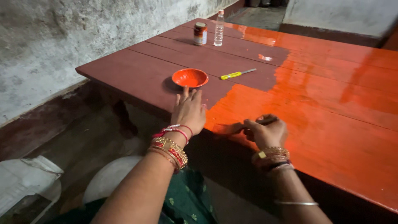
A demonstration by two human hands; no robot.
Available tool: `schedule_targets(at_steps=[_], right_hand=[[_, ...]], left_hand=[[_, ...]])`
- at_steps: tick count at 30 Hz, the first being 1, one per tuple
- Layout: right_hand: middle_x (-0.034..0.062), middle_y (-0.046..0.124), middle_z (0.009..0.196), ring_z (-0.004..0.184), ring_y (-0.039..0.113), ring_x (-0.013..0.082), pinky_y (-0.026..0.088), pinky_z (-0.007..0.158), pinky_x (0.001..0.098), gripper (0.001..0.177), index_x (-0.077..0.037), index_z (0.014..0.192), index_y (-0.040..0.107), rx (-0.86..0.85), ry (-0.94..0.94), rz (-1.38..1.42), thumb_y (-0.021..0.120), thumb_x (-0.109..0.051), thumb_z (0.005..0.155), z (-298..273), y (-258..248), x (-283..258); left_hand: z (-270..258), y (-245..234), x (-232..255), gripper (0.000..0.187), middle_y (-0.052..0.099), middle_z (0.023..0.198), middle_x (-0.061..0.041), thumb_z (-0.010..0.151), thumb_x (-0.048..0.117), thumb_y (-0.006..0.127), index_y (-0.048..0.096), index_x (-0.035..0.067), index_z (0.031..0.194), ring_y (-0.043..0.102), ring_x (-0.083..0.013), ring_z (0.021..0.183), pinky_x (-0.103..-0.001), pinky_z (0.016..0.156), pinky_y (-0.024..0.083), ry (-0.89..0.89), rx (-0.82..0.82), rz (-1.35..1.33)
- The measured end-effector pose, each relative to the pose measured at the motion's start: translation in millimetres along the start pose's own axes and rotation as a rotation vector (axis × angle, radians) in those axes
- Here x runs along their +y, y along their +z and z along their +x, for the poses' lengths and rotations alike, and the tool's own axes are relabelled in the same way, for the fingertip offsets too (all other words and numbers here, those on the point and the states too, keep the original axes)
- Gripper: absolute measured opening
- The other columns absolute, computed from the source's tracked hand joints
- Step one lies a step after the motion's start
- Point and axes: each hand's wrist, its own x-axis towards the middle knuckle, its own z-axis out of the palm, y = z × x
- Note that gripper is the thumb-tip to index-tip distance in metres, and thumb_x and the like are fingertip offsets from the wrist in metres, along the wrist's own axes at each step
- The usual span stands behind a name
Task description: The person uses a brush to apply orange paint to a wooden table, dipping the brush into a small orange bowl and moving it across the surface.
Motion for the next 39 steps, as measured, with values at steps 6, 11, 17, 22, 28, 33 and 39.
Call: schedule_targets(at_steps=[6, 11, 17, 22, 28, 33, 39], right_hand=[[0.0179, 0.071, 0.07, 0.059, 0.07, 0.0224, 0.056, 0.053, 0.0335, 0.021, 0.002, 0.079, 0.066, 0.059, -0.074, -0.484, 0.086, -0.006, 0.077, -3, -59, -45], [0.0157, 0.068, 0.074, 0.06, 0.07, 0.0211, 0.058, 0.051, 0.0341, 0.023, 0.001, 0.08, 0.061, 0.177, -0.114, -0.262, 0.084, -0.002, 0.076, 2, -72, -60], [0.0098, 0.068, 0.074, 0.06, 0.074, 0.0215, 0.064, 0.047, 0.0358, 0.03, -0.005, 0.077, 0.056, 0.121, -0.07, 0.184, 0.085, -0.001, 0.071, 29, -49, -12], [0.0152, 0.067, 0.069, 0.057, 0.069, 0.0255, 0.056, 0.046, 0.0366, 0.025, 0.001, 0.076, 0.061, 0.14, -0.031, -0.145, 0.085, -0.004, 0.075, 43, -98, -12], [0.0091, 0.065, 0.054, 0.054, 0.068, 0.0256, 0.051, 0.05, 0.0366, 0.008, -0.008, 0.068, 0.078, 0.273, -0.112, -1.121, 0.084, -0.013, 0.07, 36, -144, -76], [0.0119, 0.071, 0.068, 0.062, 0.072, 0.0241, 0.057, 0.054, 0.0361, 0.018, -0.004, 0.077, 0.071, 0.243, -0.105, -0.618, 0.087, -0.013, 0.078, 56, -124, -78], [0.0155, 0.071, 0.077, 0.063, 0.074, 0.0263, 0.064, 0.051, 0.0375, 0.029, 0.001, 0.081, 0.06, 0.057, -0.07, 0.124, 0.088, -0.006, 0.077, 82, -56, -5]], left_hand=[[1, 6, 11, 0.051, 0.044, 0.156, -0.014, 0.099, 0.024, 0.053, 0.043, 0.004, 0.145, 0.021, -0.0337, 0.154, -0.052, 0.125, 0.017, -0.013, -0.037, -0.019], [2, 2, 27, 0.052, 0.043, 0.157, -0.014, 0.099, 0.025, 0.053, 0.043, 0.004, 0.145, 0.019, -0.0336, 0.155, -0.052, 0.125, 0.016, 0.03, -0.024, -0.037], [0, 4, 34, 0.054, 0.042, 0.157, -0.015, 0.099, 0.026, 0.053, 0.041, 0.003, 0.147, 0.018, -0.0336, 0.154, -0.052, 0.125, 0.015, 0.066, -0.022, -0.011], [6, 6, 37, 0.054, 0.043, 0.157, -0.014, 0.099, 0.027, 0.052, 0.042, 0.003, 0.147, 0.017, -0.0335, 0.155, -0.052, 0.125, 0.014, 0.074, -0.033, -0.026], [11, 13, 43, 0.055, 0.043, 0.157, -0.012, 0.099, 0.027, 0.053, 0.042, 0.004, 0.147, 0.017, -0.0316, 0.155, -0.051, 0.125, 0.014, 0.069, -0.048, -0.031], [14, 22, 44, 0.055, 0.043, 0.157, -0.013, 0.099, 0.028, 0.053, 0.042, 0.003, 0.148, 0.017, -0.0321, 0.154, -0.051, 0.125, 0.013, 0.088, -0.047, -0.029], [15, 29, 38, 0.054, 0.043, 0.157, -0.013, 0.099, 0.026, 0.052, 0.042, 0.003, 0.147, 0.016, -0.0328, 0.155, -0.051, 0.125, 0.014, 0.105, -0.054, -0.032]])
